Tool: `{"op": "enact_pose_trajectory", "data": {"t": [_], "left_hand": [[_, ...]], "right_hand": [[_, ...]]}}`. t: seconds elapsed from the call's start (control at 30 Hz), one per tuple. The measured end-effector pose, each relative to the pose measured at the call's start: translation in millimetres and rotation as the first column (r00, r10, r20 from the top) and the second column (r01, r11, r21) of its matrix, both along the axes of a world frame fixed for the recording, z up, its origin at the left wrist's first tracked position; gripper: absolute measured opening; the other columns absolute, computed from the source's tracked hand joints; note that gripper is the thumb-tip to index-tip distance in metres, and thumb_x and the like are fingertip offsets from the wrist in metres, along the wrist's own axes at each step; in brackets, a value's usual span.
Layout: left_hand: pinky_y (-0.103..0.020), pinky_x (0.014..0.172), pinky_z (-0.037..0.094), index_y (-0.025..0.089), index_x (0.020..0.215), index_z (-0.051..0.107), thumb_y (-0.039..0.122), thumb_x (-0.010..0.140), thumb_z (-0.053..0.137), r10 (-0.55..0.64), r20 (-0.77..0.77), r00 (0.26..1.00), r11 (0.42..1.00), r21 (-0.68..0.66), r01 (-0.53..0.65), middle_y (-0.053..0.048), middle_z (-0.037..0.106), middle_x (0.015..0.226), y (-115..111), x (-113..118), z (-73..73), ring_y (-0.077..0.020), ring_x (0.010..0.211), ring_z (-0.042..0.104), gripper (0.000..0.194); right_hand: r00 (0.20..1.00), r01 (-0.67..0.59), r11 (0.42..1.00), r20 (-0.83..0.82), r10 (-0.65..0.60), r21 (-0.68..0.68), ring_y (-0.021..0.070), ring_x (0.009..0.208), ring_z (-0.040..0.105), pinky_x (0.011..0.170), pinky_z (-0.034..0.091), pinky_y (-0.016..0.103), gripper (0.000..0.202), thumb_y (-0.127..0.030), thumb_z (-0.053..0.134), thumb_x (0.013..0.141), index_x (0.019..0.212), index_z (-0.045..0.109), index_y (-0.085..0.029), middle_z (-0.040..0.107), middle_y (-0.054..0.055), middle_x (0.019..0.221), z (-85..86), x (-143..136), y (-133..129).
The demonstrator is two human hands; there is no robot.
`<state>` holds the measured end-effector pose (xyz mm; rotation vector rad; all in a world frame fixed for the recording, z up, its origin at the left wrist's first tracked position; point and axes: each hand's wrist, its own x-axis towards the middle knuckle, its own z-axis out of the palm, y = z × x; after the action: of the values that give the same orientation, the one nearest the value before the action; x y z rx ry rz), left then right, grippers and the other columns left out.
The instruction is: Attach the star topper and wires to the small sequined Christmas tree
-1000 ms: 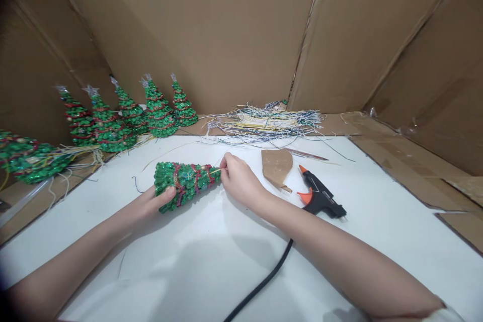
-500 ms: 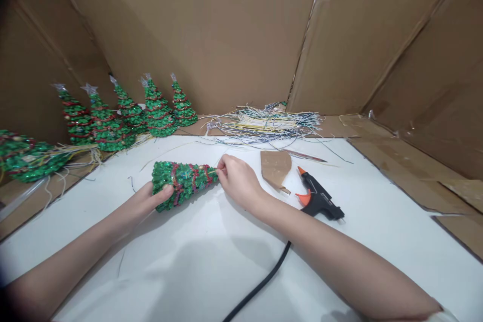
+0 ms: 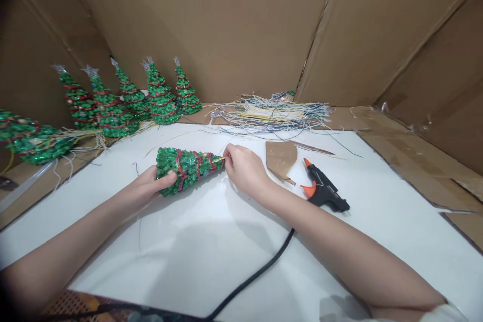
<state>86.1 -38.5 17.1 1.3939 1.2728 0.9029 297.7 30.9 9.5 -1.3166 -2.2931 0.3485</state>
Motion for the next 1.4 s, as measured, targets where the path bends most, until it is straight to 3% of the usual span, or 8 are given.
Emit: {"op": "enact_pose_trajectory", "data": {"t": [0.17,0.37,0.57,0.8,0.93,1.13,1.27,1.4], "left_hand": [[-0.04,0.09,0.044,0.013,0.118,0.053,0.049,0.075,0.058,-0.039,0.023,0.999,0.999,0.004,0.039,-0.012,0.061,0.113,1,-1,-3.6,-0.0293,0.106,0.054,0.057],[-0.039,0.09,0.044,0.012,0.114,0.056,0.049,0.077,0.055,-0.008,-0.044,0.999,0.999,0.044,0.01,-0.011,0.062,0.111,-1,1,-0.1,-0.0276,0.102,0.056,0.052],[-0.039,0.09,0.044,0.013,0.116,0.055,0.053,0.076,0.055,0.012,-0.083,0.996,0.999,0.037,-0.009,-0.01,0.063,0.11,0,0,-2.1,-0.0285,0.102,0.056,0.056],[-0.036,0.087,0.046,0.015,0.11,0.058,0.054,0.075,0.054,0.065,-0.085,0.994,0.996,0.07,-0.059,-0.008,0.065,0.103,0,2,-1.7,-0.0287,0.101,0.056,0.053],[-0.038,0.081,0.047,0.014,0.101,0.06,0.058,0.072,0.055,0.118,-0.172,0.978,0.992,0.064,-0.108,-0.009,0.066,0.097,0,1,-2.9,-0.03,0.095,0.058,0.053],[-0.036,0.084,0.046,0.012,0.107,0.053,0.057,0.074,0.055,0.12,-0.198,0.973,0.99,0.101,-0.102,-0.012,0.062,0.109,4,-6,-7.6,-0.0296,0.101,0.056,0.056],[-0.034,0.089,0.043,0.015,0.118,0.046,0.057,0.074,0.056,0.162,-0.169,0.972,0.975,0.182,-0.131,-0.011,0.057,0.119,8,-7,-9.8,-0.0285,0.107,0.053,0.062],[-0.037,0.089,0.043,0.013,0.115,0.049,0.065,0.073,0.049,0.187,-0.082,0.979,0.955,0.247,-0.162,-0.013,0.059,0.115,8,-5,-13.5,-0.0293,0.104,0.054,0.067]], "right_hand": [[0.998,-0.069,0.995,0.015,0.068,0.066,0.0164,0.076,0.055,0.065,0.034,0.025,0.016,-0.017,0.042,0.084,0.086,0.058,-0.02,0.063,0.004,0.085,-2.1,-2,-5],[0.992,0.065,0.996,0.105,-0.071,0.065,0.0185,0.07,0.055,0.057,0.028,0.027,0.013,-0.028,0.048,0.083,0.079,0.056,-0.019,0.064,0.004,0.078,2.6,1,-2],[0.996,-0.011,0.995,0.088,0.003,0.096,0.0181,0.078,0.056,0.062,0.031,0.026,0.012,-0.024,0.044,0.087,0.085,0.054,-0.019,0.062,0.005,0.087,-1.5,-4,-8],[0.959,0.081,0.997,0.27,-0.081,0.01,0.0199,0.069,0.055,0.054,0.023,0.028,0.018,-0.029,0.041,0.088,0.083,0.055,-0.019,0.064,0.007,0.08,10.0,1,-4],[0.967,-0.014,0.999,0.255,0.004,0.036,0.0183,0.073,0.055,0.056,0.026,0.027,0.018,-0.019,0.035,0.089,0.089,0.053,-0.018,0.061,0.008,0.089,10.6,0,-7],[0.981,-0.044,0.996,0.193,0.028,0.075,0.0169,0.074,0.056,0.056,0.027,0.025,0.017,-0.024,0.037,0.09,0.09,0.054,-0.021,0.062,0.004,0.088,5.6,-2,-8],[0.981,0.011,0.999,0.194,-0.018,0.037,0.0171,0.072,0.057,0.055,0.026,0.025,0.014,-0.026,0.042,0.088,0.088,0.055,-0.021,0.065,0.003,0.084,7.2,0,-5],[0.99,-0.029,0.997,0.143,0.018,0.071,0.0155,0.073,0.057,0.057,0.027,0.024,0.015,-0.024,0.042,0.088,0.083,0.055,-0.02,0.064,0.002,0.084,4.2,0,-6]]}}
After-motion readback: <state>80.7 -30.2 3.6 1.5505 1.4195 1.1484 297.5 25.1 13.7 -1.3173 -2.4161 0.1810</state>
